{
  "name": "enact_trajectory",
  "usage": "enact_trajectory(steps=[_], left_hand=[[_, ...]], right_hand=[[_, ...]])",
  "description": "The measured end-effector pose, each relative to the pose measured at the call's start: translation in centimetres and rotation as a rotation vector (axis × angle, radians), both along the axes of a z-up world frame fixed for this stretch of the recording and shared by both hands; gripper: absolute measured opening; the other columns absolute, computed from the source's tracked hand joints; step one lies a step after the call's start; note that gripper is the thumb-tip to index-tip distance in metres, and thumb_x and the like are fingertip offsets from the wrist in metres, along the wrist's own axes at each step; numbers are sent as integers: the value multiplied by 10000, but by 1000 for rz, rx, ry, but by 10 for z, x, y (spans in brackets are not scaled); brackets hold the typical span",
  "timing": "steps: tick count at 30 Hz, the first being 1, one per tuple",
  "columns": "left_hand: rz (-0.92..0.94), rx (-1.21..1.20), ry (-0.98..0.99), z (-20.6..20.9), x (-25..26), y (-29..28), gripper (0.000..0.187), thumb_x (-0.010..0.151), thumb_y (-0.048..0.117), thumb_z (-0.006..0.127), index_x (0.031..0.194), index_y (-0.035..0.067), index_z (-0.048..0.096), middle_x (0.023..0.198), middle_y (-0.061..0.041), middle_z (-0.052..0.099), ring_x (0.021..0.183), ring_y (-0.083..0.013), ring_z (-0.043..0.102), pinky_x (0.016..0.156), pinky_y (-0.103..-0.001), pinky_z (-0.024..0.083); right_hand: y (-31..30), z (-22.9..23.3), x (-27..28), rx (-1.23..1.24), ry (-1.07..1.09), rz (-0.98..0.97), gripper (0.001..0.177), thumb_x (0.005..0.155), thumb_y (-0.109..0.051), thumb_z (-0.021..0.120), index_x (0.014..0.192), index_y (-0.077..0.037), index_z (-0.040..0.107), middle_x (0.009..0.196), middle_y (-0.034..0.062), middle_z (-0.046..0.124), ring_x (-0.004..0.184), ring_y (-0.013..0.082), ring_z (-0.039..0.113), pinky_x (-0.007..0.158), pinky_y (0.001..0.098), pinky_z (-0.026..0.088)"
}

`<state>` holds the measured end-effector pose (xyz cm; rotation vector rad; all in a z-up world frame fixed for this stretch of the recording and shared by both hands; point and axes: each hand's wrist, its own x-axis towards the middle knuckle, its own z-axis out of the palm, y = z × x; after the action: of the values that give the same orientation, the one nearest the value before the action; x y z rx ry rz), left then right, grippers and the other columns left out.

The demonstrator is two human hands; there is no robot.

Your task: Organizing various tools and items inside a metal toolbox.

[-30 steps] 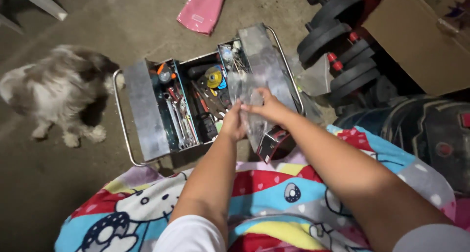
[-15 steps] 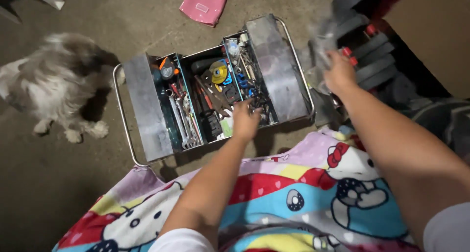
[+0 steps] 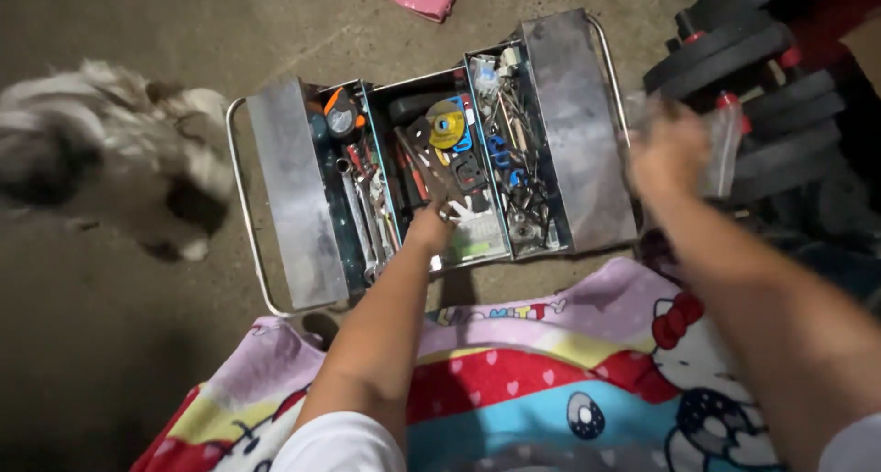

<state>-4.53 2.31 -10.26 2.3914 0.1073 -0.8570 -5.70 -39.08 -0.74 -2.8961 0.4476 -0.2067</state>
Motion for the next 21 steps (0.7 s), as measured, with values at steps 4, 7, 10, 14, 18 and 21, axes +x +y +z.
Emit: enact_trajectory(steps=[4, 7, 10, 14, 18, 21], left_hand=[[8, -2, -71, -26, 11, -2, 599, 832, 286, 804, 1379, 203, 573, 1304, -198, 626, 1216, -416, 594, 1031, -471, 475], [-25, 77, 30, -36, 19, -5, 564, 855, 281, 800, 1374, 173, 605, 1305, -177, 654, 1245, -396, 602, 1051, -467, 481], [117, -161, 29, -88, 24, -8, 559, 811, 221, 778, 1340, 93, 650, 1284, -144, 734, 1235, -296, 706, 1056, -396, 554], [304, -225, -70, -133, 30, -11, 932, 699, 205, 887, 1471, 31, 392, 1339, -231, 623, 1238, -342, 634, 1041, -404, 506], [399, 45, 21, -83, 40, -30, 1239, 714, 194, 893, 1621, 65, 58, 1348, -333, 532, 1215, -453, 565, 1036, -478, 429], [573, -32, 102, -100, 48, -30, 1016, 867, 283, 751, 1619, -2, 129, 1305, -323, 617, 1203, -443, 622, 1024, -473, 485]], right_hand=[[106, 45, 23, -1, 29, 333, 574, 927, -414, 674, 1455, -198, 612, 1535, 170, 457, 1452, 407, 367, 1188, 587, 290], [161, 43, 22, 45, -41, 478, 636, 924, -414, 664, 1460, -77, 598, 1581, 304, 342, 1492, 481, 234, 1177, 699, 142], [193, 27, 6, -91, 41, 578, 579, 877, -358, 660, 1386, -85, 629, 1594, 262, 378, 1518, 444, 237, 1182, 679, 121], [217, 17, -22, -6, 139, 837, 416, 854, -258, 679, 1238, -100, 703, 1509, 209, 488, 1498, 424, 308, 1231, 640, 158], [221, 11, -39, 119, 233, 846, 374, 759, -202, 721, 1115, -91, 748, 1409, 173, 567, 1437, 395, 378, 1195, 664, 179], [221, 5, -41, 148, 227, 832, 372, 760, -194, 721, 1118, -99, 751, 1369, 158, 595, 1406, 383, 419, 1180, 672, 196]])
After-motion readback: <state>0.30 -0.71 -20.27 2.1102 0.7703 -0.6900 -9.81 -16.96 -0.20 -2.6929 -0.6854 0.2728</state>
